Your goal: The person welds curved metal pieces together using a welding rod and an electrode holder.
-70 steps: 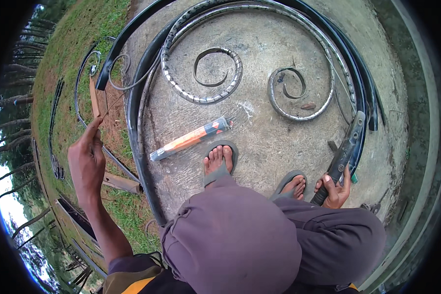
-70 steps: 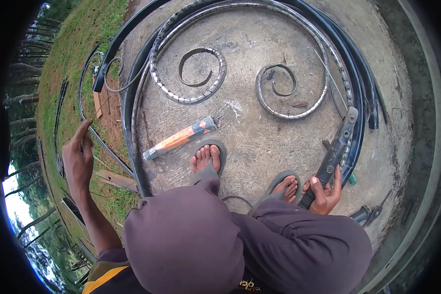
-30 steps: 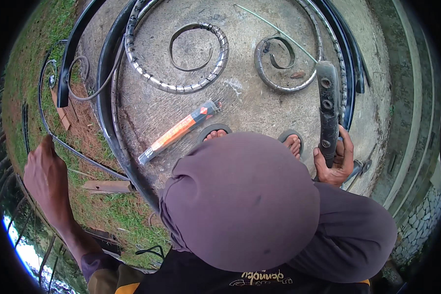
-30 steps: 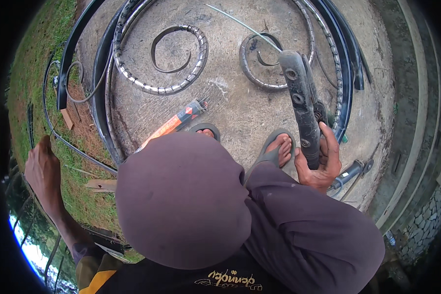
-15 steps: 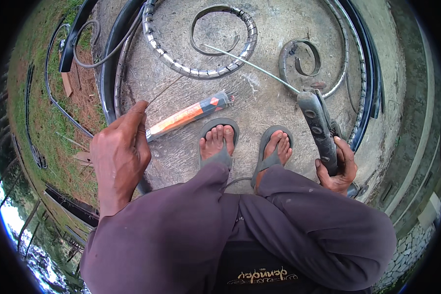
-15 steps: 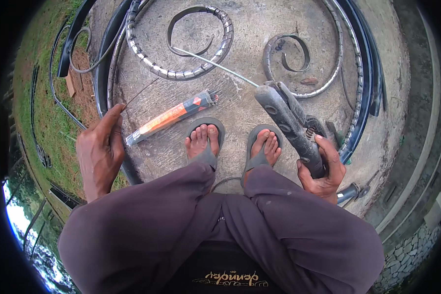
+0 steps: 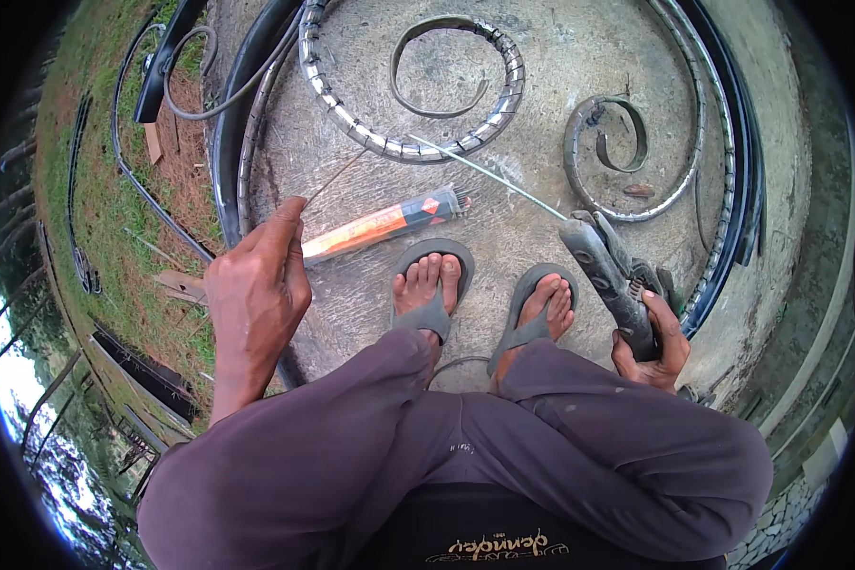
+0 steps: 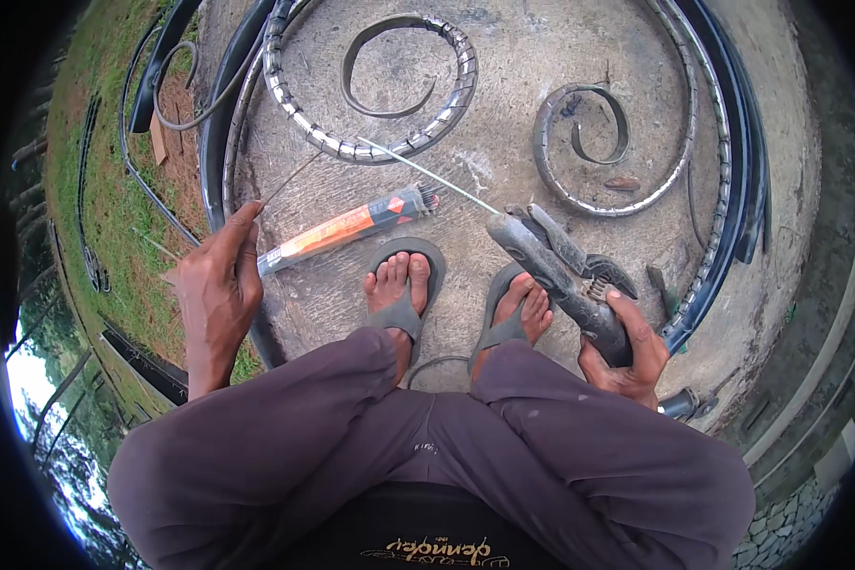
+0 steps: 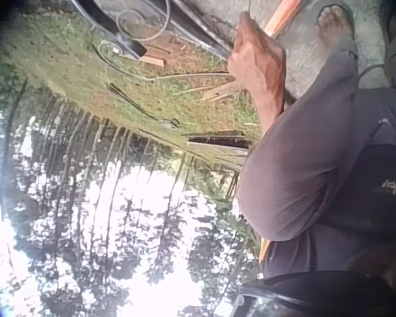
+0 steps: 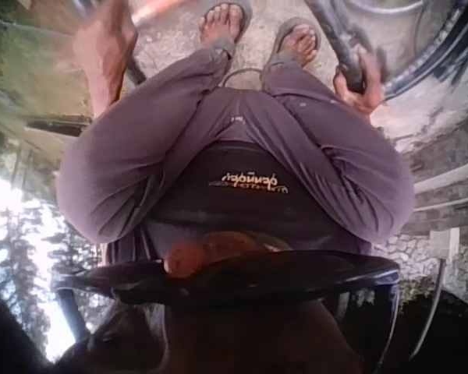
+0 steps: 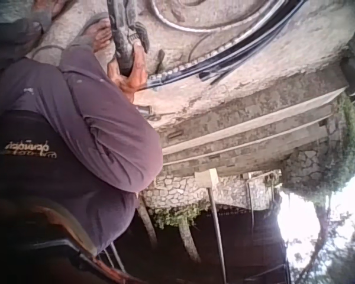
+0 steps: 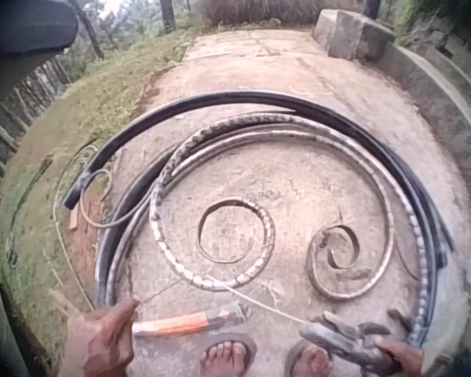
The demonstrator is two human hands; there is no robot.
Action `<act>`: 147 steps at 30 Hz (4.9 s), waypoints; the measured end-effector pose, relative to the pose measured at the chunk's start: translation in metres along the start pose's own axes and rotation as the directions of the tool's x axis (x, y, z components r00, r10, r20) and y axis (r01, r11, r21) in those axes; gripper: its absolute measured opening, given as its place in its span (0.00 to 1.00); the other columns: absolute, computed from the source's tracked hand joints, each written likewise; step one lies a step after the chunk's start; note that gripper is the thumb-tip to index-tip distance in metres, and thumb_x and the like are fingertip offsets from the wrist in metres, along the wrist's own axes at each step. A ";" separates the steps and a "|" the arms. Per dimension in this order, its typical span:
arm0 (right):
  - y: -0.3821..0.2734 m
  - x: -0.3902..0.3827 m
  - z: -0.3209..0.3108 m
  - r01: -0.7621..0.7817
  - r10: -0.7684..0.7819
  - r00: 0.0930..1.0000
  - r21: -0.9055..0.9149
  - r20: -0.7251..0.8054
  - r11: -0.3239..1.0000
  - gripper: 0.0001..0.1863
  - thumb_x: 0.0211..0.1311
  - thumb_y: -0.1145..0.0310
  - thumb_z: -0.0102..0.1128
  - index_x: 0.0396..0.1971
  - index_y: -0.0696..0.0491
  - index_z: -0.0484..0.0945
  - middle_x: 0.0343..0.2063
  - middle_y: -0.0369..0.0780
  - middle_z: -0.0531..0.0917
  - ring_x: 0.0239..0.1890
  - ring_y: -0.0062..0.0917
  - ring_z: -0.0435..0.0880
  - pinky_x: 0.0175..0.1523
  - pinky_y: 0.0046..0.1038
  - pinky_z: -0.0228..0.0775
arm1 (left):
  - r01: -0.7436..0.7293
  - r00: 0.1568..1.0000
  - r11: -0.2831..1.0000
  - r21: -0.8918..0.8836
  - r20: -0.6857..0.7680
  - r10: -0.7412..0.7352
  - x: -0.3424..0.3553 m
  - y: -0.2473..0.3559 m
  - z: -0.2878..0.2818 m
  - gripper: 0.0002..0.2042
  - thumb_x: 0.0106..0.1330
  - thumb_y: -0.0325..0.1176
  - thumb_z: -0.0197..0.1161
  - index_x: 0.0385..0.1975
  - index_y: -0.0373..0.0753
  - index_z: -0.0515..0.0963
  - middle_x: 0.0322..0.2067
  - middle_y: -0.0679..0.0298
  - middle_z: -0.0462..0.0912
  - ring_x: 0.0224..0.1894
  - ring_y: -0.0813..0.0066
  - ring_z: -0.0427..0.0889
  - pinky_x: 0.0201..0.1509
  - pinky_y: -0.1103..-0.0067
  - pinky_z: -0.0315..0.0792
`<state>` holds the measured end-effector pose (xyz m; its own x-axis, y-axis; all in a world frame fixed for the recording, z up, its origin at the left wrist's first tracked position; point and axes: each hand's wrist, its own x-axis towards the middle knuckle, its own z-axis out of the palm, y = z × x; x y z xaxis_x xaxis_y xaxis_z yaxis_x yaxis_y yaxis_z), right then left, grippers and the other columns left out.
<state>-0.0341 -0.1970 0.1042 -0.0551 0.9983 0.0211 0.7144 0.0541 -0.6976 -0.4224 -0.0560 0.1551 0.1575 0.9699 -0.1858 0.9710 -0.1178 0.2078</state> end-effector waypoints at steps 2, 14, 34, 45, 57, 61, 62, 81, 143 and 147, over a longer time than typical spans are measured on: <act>0.003 -0.002 0.003 0.001 -0.001 1.000 -0.001 -0.018 1.000 0.36 0.41 0.84 0.67 0.58 0.60 0.70 0.32 0.45 0.84 0.32 0.27 0.85 0.41 0.24 0.75 | -0.016 1.000 0.999 -0.033 -0.020 0.015 -0.001 -0.003 0.010 0.13 0.66 0.26 0.61 0.50 0.39 0.82 0.35 0.50 0.86 0.31 0.59 0.87 0.35 0.71 0.75; 0.000 -0.003 0.007 -0.030 0.028 0.997 -0.018 -0.076 0.999 0.35 0.39 0.84 0.65 0.56 0.61 0.72 0.35 0.47 0.84 0.32 0.30 0.86 0.42 0.25 0.76 | -0.047 0.996 0.989 -0.138 -0.084 0.036 0.006 -0.004 0.028 0.14 0.64 0.26 0.62 0.49 0.42 0.82 0.33 0.52 0.86 0.28 0.57 0.86 0.30 0.69 0.76; -0.012 0.044 0.041 0.033 -0.029 0.999 0.088 -0.044 0.996 0.35 0.40 0.81 0.70 0.56 0.61 0.73 0.46 0.49 0.84 0.40 0.35 0.87 0.47 0.29 0.76 | 0.096 0.983 0.995 -0.009 -0.157 -0.097 0.028 -0.009 0.021 0.13 0.67 0.27 0.58 0.49 0.40 0.83 0.32 0.47 0.85 0.28 0.58 0.85 0.34 0.68 0.74; -0.017 0.051 0.047 0.046 -0.043 0.999 0.133 -0.029 0.990 0.34 0.42 0.81 0.70 0.56 0.62 0.73 0.46 0.51 0.84 0.41 0.35 0.87 0.47 0.29 0.77 | 0.116 0.979 0.993 0.031 -0.171 -0.109 0.025 -0.008 0.009 0.13 0.67 0.29 0.60 0.49 0.41 0.83 0.30 0.48 0.85 0.27 0.59 0.85 0.33 0.69 0.74; -0.021 0.052 0.049 0.023 -0.019 0.999 0.136 -0.032 0.991 0.31 0.45 0.77 0.72 0.53 0.60 0.74 0.40 0.54 0.85 0.40 0.42 0.89 0.42 0.32 0.82 | 0.190 0.980 0.982 -0.009 -0.064 -0.190 0.028 -0.008 0.009 0.12 0.67 0.27 0.59 0.48 0.40 0.83 0.35 0.49 0.86 0.34 0.57 0.87 0.39 0.69 0.77; -0.023 0.052 0.045 0.046 -0.043 0.998 0.085 -0.039 0.995 0.31 0.44 0.77 0.73 0.53 0.59 0.74 0.39 0.53 0.85 0.40 0.42 0.89 0.42 0.31 0.82 | 0.105 0.984 0.994 -0.035 -0.143 -0.109 0.029 -0.009 0.016 0.12 0.66 0.27 0.60 0.47 0.39 0.83 0.35 0.48 0.86 0.33 0.54 0.87 0.39 0.68 0.77; -0.022 0.049 0.044 0.046 -0.043 0.998 0.072 -0.047 0.996 0.31 0.44 0.77 0.73 0.53 0.59 0.74 0.39 0.53 0.85 0.40 0.42 0.89 0.42 0.31 0.82 | 0.095 0.984 0.994 -0.045 -0.148 -0.101 0.031 -0.009 0.021 0.12 0.66 0.27 0.60 0.47 0.39 0.83 0.35 0.48 0.86 0.33 0.54 0.87 0.39 0.68 0.77; -0.022 0.049 0.042 -0.020 0.019 1.000 0.135 0.013 0.991 0.34 0.43 0.80 0.69 0.56 0.62 0.72 0.37 0.51 0.85 0.37 0.35 0.89 0.42 0.29 0.78 | 0.074 0.986 0.995 -0.065 -0.148 -0.083 0.036 -0.006 0.025 0.12 0.65 0.26 0.59 0.46 0.37 0.82 0.35 0.49 0.86 0.34 0.54 0.87 0.38 0.68 0.78; -0.015 0.049 0.054 0.211 -0.209 0.974 0.014 -0.088 0.977 0.34 0.38 0.79 0.69 0.54 0.60 0.74 0.29 0.47 0.84 0.28 0.35 0.85 0.30 0.29 0.77 | 0.093 0.988 0.993 0.067 -0.127 -0.084 0.031 -0.003 0.010 0.12 0.64 0.27 0.60 0.47 0.40 0.82 0.33 0.50 0.86 0.32 0.53 0.86 0.37 0.67 0.77; -0.015 0.048 0.052 0.195 -0.196 0.977 -0.012 -0.080 0.981 0.34 0.38 0.79 0.70 0.53 0.60 0.74 0.29 0.48 0.84 0.28 0.36 0.86 0.31 0.30 0.78 | 0.074 0.993 0.996 0.049 -0.100 -0.069 0.033 -0.004 0.015 0.13 0.64 0.26 0.60 0.48 0.38 0.81 0.35 0.49 0.86 0.33 0.53 0.86 0.36 0.67 0.77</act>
<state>-0.0840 -0.1510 0.0783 -0.1377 0.9669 0.2148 0.6980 0.2485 -0.6716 -0.4182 -0.0268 0.1339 0.0714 0.9922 -0.1023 0.9877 -0.0560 0.1462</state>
